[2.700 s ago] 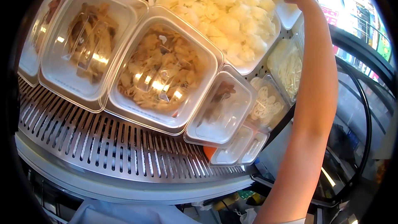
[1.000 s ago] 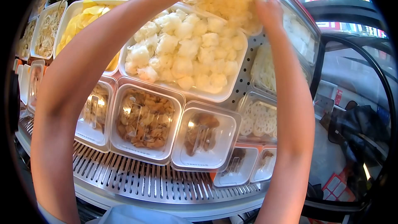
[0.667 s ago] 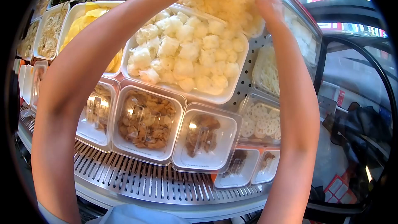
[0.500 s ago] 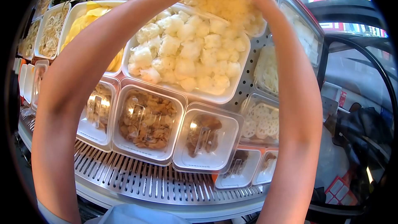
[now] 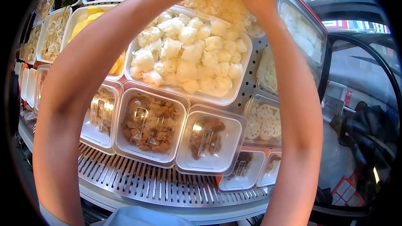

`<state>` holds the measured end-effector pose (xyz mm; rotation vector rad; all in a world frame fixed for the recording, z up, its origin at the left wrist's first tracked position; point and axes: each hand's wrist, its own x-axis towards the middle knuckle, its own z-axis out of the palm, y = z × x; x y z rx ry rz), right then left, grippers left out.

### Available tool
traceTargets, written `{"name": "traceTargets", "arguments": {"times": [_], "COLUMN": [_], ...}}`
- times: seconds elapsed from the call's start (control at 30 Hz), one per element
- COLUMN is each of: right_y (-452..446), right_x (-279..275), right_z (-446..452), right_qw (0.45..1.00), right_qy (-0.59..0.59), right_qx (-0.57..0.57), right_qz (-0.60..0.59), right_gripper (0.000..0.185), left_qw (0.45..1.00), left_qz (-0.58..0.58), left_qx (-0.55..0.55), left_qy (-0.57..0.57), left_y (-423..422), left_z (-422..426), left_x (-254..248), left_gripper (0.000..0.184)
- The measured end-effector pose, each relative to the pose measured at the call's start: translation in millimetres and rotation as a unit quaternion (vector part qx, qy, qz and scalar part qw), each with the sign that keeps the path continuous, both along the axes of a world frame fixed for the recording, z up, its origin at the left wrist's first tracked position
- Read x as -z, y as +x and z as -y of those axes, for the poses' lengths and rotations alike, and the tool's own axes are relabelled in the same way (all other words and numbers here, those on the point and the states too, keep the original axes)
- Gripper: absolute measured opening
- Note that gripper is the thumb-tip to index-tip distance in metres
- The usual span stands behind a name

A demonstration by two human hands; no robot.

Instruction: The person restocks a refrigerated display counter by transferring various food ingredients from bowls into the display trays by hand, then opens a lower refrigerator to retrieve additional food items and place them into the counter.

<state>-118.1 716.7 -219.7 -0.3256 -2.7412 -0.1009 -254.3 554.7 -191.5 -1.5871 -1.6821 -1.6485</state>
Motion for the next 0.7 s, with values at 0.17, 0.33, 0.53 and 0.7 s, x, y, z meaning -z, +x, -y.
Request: {"name": "traceTargets", "arguments": {"times": [0.17,0.33,0.53,0.7], "right_y": [15.3,-3.6,-16.4,-57.0], "right_x": [27.3,32.5,-17.6,-17.0], "right_z": [-18.9,-29.2,-17.5,0.9], "right_qw": [0.995,0.916,0.935,0.945], "right_qy": [-0.026,-0.376,-0.316,-0.257], "right_qx": [0.091,0.117,0.147,0.104], "right_qz": [-0.009,0.072,0.061,0.175], "right_gripper": [0.036,0.037,0.057,0.089], "left_qw": [0.999,0.989,0.988,0.984], "left_qz": [-0.017,-0.048,-0.010,-0.043], "left_qx": [-0.038,-0.123,-0.142,-0.166], "left_qy": [0.022,0.069,0.063,0.055], "left_y": [-19.8,-31.4,-44.3,-45.6], "left_z": [13.4,49.3,79.4,90.3], "left_x": [-4.3,-3.3,-8.2,-11.2], "left_gripper": [0.082,0.080,0.073,0.074]}}
